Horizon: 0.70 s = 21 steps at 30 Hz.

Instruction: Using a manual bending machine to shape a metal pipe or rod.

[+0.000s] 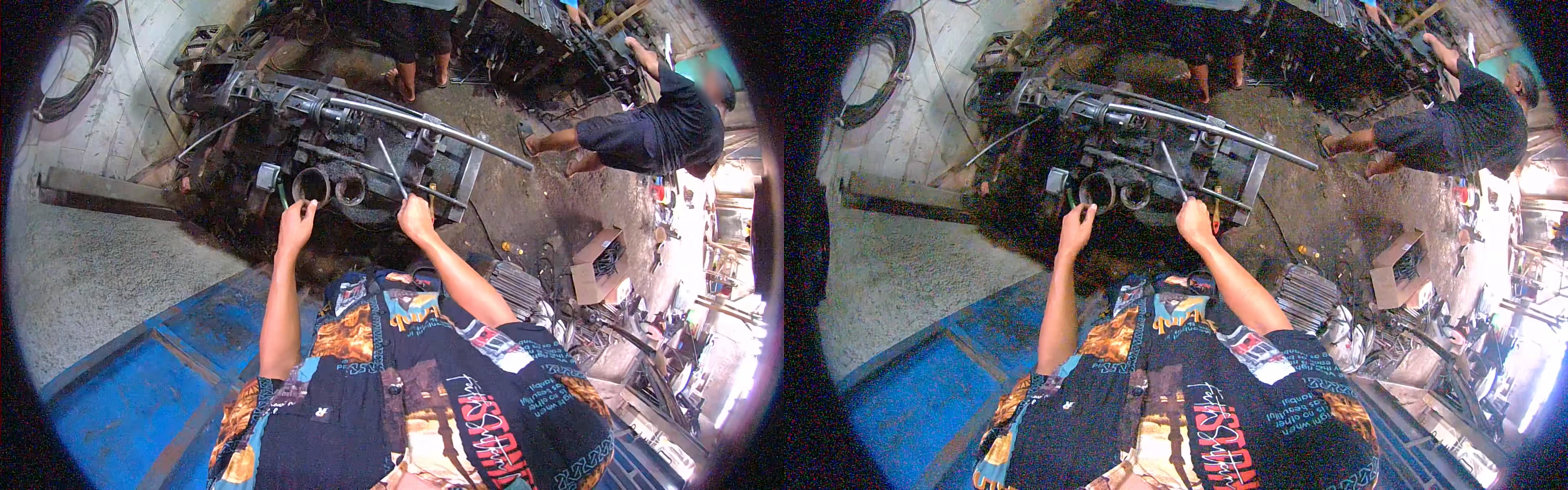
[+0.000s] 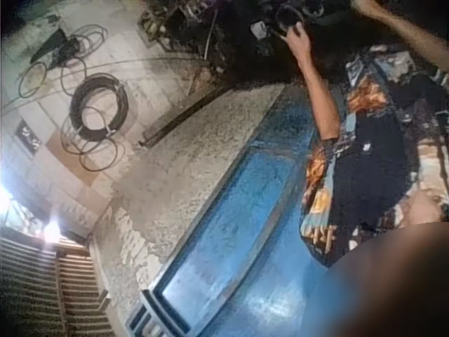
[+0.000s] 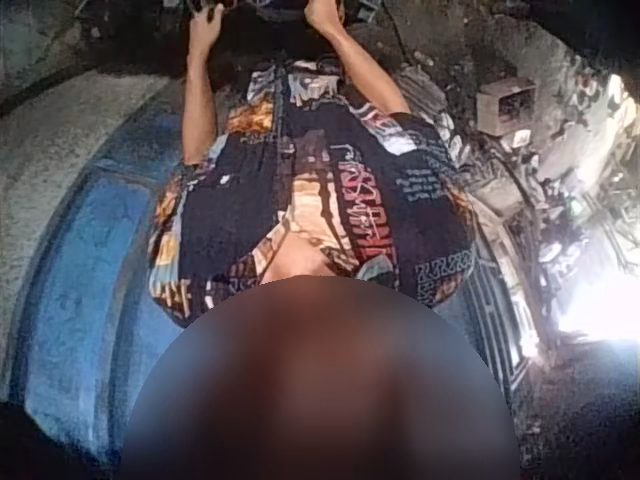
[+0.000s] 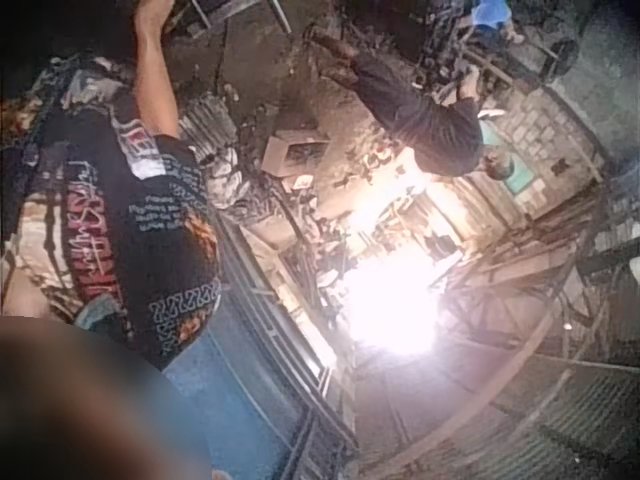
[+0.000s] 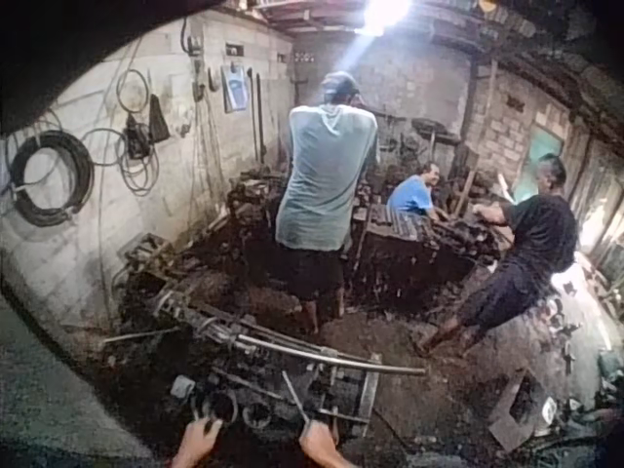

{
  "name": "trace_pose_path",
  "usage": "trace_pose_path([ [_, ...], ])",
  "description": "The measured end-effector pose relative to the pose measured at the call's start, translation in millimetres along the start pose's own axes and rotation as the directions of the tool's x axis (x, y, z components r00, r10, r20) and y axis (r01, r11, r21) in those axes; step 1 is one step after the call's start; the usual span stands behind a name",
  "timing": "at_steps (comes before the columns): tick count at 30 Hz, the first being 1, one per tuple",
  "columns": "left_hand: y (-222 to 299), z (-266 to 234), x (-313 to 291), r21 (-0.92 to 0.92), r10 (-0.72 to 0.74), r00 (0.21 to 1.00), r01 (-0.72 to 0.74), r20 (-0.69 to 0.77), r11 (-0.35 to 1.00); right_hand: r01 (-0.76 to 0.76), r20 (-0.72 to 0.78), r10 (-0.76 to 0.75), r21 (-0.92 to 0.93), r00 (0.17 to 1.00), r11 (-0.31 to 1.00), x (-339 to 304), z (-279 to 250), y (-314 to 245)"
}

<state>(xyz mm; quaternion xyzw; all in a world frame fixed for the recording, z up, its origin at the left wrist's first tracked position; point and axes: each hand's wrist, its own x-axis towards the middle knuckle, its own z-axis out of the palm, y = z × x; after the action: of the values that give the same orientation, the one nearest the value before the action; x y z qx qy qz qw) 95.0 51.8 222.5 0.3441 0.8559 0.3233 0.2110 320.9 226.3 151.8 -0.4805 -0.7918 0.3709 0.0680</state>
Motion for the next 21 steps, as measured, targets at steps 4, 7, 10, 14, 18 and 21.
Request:
trace_pose_path([
  [4,-13,1,-7,0.032,-0.027,1.000,0.027,0.005,0.999,-0.075,0.120,0.084,-0.076,0.989,0.994,15,-9,14],
  [7,-6,-5,-9,0.015,-0.037,0.999,0.037,0.022,0.999,-0.211,0.279,0.206,-0.010,0.938,0.977,25,-34,2],
  [10,-10,-7,-9,-0.039,-0.002,0.999,0.000,-0.044,0.999,-0.174,0.347,0.130,0.098,0.929,0.980,14,-58,-22],
  [14,14,-18,-2,-0.025,0.010,1.000,-0.009,0.003,1.000,-0.427,0.537,-0.081,0.745,0.840,0.512,-17,-113,-78],
  [18,37,-25,5,-0.071,0.053,0.998,-0.055,-0.032,0.996,-0.165,0.266,-0.313,0.935,0.912,0.315,-18,-146,-118],
  [21,59,-28,7,-0.108,0.101,0.995,-0.102,-0.019,0.989,-0.071,0.234,-0.378,0.915,0.896,0.398,3,-175,-128],
])
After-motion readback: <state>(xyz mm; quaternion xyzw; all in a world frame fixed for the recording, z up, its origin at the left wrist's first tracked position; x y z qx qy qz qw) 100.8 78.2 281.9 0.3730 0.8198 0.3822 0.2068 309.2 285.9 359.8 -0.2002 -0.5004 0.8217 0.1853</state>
